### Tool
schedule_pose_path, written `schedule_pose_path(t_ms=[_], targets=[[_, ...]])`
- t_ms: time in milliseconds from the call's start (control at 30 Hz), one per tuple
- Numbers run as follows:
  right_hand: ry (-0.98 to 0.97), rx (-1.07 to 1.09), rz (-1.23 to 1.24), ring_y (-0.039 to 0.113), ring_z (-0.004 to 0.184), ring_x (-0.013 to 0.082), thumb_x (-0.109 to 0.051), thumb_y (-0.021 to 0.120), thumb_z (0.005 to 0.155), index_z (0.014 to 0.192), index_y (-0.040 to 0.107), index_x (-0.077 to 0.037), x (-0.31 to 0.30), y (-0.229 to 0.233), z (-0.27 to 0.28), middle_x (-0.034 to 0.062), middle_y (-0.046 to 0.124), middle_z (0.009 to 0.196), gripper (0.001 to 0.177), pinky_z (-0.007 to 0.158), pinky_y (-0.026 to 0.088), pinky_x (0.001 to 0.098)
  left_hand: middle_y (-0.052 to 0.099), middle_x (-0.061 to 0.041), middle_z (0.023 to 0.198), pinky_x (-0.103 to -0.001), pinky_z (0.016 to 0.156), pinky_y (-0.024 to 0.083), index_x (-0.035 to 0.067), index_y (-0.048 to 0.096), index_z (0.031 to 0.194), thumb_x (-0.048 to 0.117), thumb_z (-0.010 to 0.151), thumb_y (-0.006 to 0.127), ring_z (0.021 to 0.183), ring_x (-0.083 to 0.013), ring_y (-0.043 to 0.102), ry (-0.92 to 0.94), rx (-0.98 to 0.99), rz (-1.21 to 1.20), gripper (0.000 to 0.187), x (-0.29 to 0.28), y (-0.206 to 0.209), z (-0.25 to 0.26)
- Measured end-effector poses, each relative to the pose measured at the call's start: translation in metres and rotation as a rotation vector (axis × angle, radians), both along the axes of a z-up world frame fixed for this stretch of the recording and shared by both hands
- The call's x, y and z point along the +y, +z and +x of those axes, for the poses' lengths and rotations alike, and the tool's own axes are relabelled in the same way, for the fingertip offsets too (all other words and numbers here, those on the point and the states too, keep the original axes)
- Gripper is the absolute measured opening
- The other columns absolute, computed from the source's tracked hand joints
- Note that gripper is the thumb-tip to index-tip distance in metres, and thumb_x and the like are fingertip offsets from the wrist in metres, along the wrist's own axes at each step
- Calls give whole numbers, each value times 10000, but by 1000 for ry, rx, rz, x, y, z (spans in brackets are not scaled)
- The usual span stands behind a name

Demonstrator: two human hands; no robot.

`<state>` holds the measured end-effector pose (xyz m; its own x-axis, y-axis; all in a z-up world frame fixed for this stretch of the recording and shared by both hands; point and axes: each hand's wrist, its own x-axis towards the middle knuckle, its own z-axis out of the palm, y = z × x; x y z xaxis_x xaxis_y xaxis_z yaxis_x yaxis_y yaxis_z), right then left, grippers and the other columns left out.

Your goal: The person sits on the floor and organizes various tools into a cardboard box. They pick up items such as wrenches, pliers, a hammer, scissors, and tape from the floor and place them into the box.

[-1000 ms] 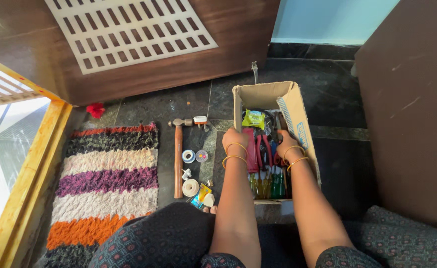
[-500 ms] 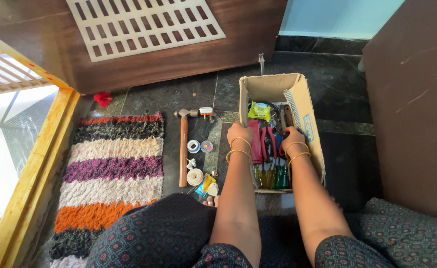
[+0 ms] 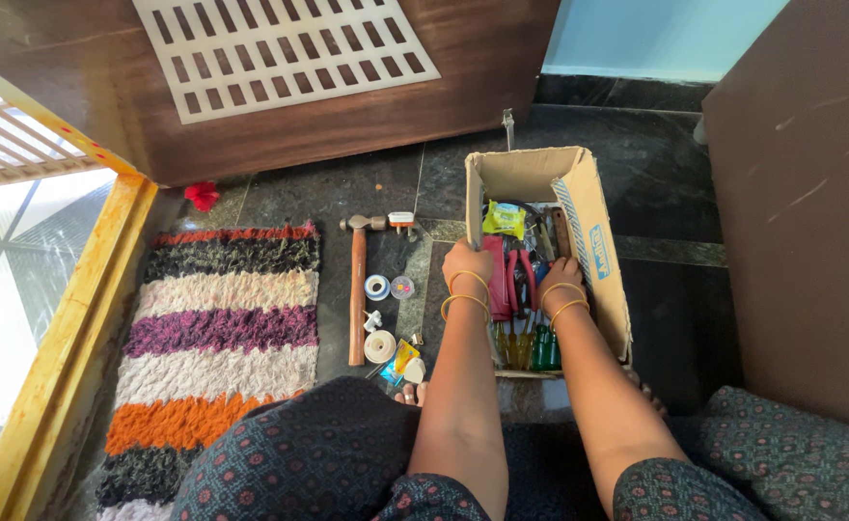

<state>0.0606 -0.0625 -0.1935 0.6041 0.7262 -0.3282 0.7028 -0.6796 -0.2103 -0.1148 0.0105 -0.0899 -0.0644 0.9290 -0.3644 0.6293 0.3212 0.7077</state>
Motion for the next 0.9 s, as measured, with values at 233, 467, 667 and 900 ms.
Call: schedule_pose_path(t_ms=[233, 467, 667, 900], targets=[[69, 35, -204, 63, 1570, 344, -324, 759, 844, 1665, -37, -171, 0, 17, -9, 85, -37, 1728, 1153, 1247, 212, 478, 730, -206, 1144, -455, 980, 535, 181, 743, 1192, 209, 791, 652, 1119, -385, 683, -8, 4, -5, 412, 1, 4, -1], [139, 20, -338, -97, 1575, 420, -425, 559, 970, 1656, -27, -244, -2, 40, -20, 35, -151, 1733, 920, 1265, 115, 524, 735, -204, 1127, -450, 965, 545, 147, 735, 1177, 215, 817, 661, 1102, -384, 695, -1, 3, -4, 374, -1, 7, 0], [165, -26, -339, -139, 1558, 439, -336, 552, 954, 1653, -37, -160, 0, 15, -14, 28, -164, 1732, 931, 1255, 65, 537, 738, -203, 1113, -463, 956, 546, 147, 742, 1156, 242, 834, 668, 1096, -386, 696, -7, 26, -3, 344, -2, 6, 0], [110, -3, -154, -19, 1590, 340, -289, 606, 915, 1625, 104, -15, 8, -21, -1, 135, 35, 1720, 912, 1273, 62, 503, 733, -204, 1117, -470, 960, 541, 151, 737, 1165, 275, 844, 662, 1104, -392, 688, -11, 29, -6, 352, -2, 5, -1]])
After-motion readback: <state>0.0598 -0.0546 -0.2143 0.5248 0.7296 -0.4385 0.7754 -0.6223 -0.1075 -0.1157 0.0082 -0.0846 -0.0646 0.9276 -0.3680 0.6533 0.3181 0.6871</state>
